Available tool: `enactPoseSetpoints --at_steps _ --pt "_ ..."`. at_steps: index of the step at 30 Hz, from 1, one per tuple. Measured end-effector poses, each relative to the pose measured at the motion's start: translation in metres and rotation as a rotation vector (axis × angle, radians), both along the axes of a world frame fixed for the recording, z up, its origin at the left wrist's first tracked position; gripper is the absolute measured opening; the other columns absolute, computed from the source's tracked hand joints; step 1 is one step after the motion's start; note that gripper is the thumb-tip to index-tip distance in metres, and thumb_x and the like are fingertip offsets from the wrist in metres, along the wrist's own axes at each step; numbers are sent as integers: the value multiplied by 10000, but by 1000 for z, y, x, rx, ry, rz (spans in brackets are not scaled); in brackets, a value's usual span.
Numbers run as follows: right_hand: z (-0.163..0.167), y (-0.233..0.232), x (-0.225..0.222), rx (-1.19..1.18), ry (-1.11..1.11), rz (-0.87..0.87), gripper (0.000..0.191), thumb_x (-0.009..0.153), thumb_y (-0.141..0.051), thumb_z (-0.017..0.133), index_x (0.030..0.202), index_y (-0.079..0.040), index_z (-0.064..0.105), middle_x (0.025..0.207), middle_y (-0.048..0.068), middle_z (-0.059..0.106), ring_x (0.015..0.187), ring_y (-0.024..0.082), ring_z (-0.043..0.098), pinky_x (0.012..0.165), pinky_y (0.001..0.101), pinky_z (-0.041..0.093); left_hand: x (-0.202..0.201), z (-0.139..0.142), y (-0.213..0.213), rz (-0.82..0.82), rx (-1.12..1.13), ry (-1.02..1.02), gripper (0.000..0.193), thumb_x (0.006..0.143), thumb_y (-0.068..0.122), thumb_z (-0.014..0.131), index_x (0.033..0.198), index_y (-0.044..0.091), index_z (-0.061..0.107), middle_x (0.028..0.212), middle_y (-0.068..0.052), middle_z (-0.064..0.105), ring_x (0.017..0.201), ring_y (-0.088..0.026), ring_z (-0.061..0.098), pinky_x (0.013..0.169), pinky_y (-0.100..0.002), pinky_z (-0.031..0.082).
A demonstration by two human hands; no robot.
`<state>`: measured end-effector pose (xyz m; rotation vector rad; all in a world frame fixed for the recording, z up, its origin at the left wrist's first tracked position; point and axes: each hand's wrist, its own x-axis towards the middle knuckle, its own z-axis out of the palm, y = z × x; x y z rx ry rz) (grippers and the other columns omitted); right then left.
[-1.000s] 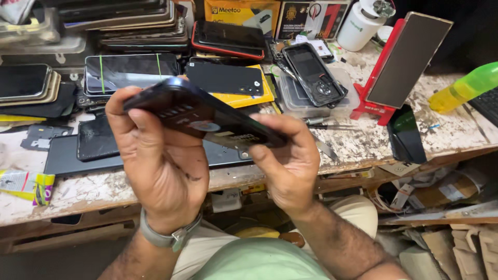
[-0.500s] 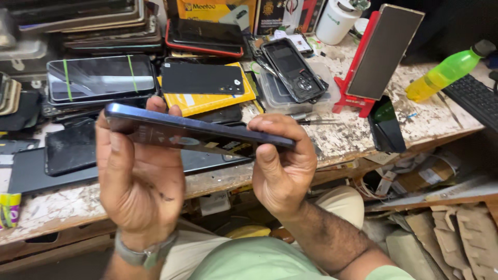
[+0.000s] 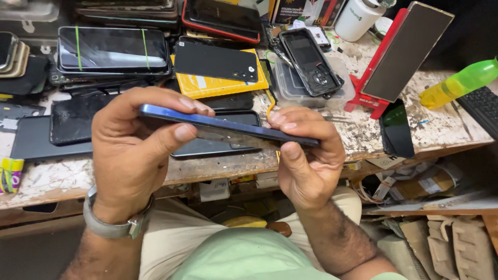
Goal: The person reassembles a disassembled smartphone by placing a black metal shield over the motherboard and battery, then securing it with multiple screws using a screwdriver. The person handles the phone and screwdriver throughout the process.
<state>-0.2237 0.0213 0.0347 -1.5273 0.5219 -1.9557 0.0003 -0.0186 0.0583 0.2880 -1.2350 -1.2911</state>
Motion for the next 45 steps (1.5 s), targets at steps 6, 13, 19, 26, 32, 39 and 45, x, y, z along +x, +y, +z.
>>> enactPoseSetpoints --at_steps 6,13,19,26,32,39,45 --pt "27 4 -15 40 398 -158 277 969 -21 789 1207 -6 649 1118 110 675 1062 207 657 1004 321 544 -4 -4 3 30 -18 -85 164 992 -71 753 1135 -21 687 1117 -161 742 1109 -228 732 1063 -369 601" --pt "40 0 -10 -57 551 -248 159 951 14 814 1062 -12 704 1059 97 713 1057 216 693 979 320 562 -7 -5 4 33 -57 -156 213 958 -52 762 1156 -7 698 1125 -151 745 1183 -231 709 1132 -374 572" --pt "43 -1 -13 -73 700 -291 301 848 -42 856 1101 -8 696 1091 86 710 1046 239 683 969 338 549 -2 1 -1 40 -184 -207 199 942 -28 793 1114 23 707 1147 -119 752 1293 -264 682 1190 -414 509" --pt "44 5 -23 -396 886 -549 234 829 -49 856 1004 -122 718 1034 5 696 1035 245 626 945 425 583 6 9 -3 32 -330 -220 809 851 289 871 1536 105 482 1598 -120 472 1568 -235 382 1372 -459 186" --pt "43 26 -41 -618 1272 -733 206 904 -167 852 1033 -296 755 1111 -123 605 1121 177 483 997 428 494 0 -5 7 -428 548 88 611 973 345 695 1437 -36 581 1281 -208 720 1137 -267 698 936 -417 538" --pt "2 2 -39 -525 1199 -659 430 893 -271 869 1278 -280 680 1430 -27 519 1357 257 392 1168 466 368 -1 -28 20 -99 495 -115 334 1001 66 628 1311 -58 618 1140 -103 750 987 -153 690 818 -318 587" --pt "-39 10 -15 224 258 -109 733 1046 -263 764 1615 -43 359 1522 118 490 1419 210 472 1259 365 371 4 -48 41 126 420 -240 356 1004 60 623 1346 -34 602 1177 -83 738 1057 -113 679 936 -274 557"
